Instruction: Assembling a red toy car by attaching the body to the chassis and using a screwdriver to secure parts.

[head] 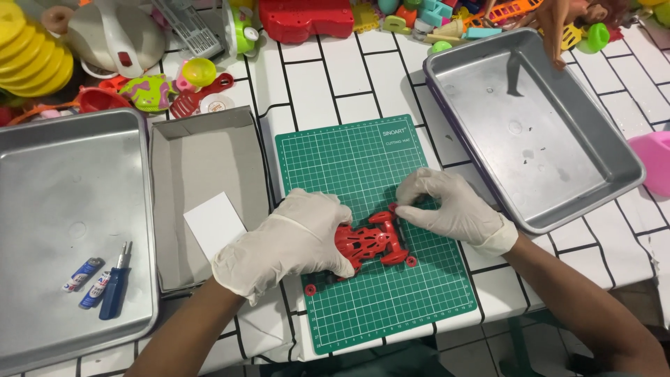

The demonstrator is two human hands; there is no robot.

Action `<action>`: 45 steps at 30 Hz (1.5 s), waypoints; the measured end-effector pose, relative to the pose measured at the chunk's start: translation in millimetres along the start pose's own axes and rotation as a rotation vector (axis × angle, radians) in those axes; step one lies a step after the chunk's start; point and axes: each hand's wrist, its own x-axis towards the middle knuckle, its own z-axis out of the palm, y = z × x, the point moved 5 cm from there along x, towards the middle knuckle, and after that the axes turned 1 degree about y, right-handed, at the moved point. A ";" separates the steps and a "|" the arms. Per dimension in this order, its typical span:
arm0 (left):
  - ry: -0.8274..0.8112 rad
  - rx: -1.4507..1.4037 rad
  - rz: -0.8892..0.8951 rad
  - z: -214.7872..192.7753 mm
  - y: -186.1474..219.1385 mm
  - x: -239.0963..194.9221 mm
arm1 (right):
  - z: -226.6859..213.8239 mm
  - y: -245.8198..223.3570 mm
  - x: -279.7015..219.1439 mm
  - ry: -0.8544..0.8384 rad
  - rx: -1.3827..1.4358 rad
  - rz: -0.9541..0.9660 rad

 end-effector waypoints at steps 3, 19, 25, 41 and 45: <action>0.007 -0.035 -0.007 -0.3 1.9 4.9 | -22.6 -14.1 -7.6 0.235 -0.029 -0.141; -0.074 0.185 -0.023 15.1 -2.7 4.9 | -159.5 8.1 -52.7 0.445 -0.211 0.735; 0.557 0.063 0.436 -4.5 25.6 -16.8 | -104.1 -64.8 -23.3 0.381 0.247 -0.231; 1.748 0.240 0.665 -26.1 58.0 -99.2 | 30.8 -251.2 90.2 -0.108 0.905 -0.628; 1.496 0.110 0.961 -27.5 66.4 -108.4 | 27.8 -244.4 92.9 -0.010 0.833 -0.637</action>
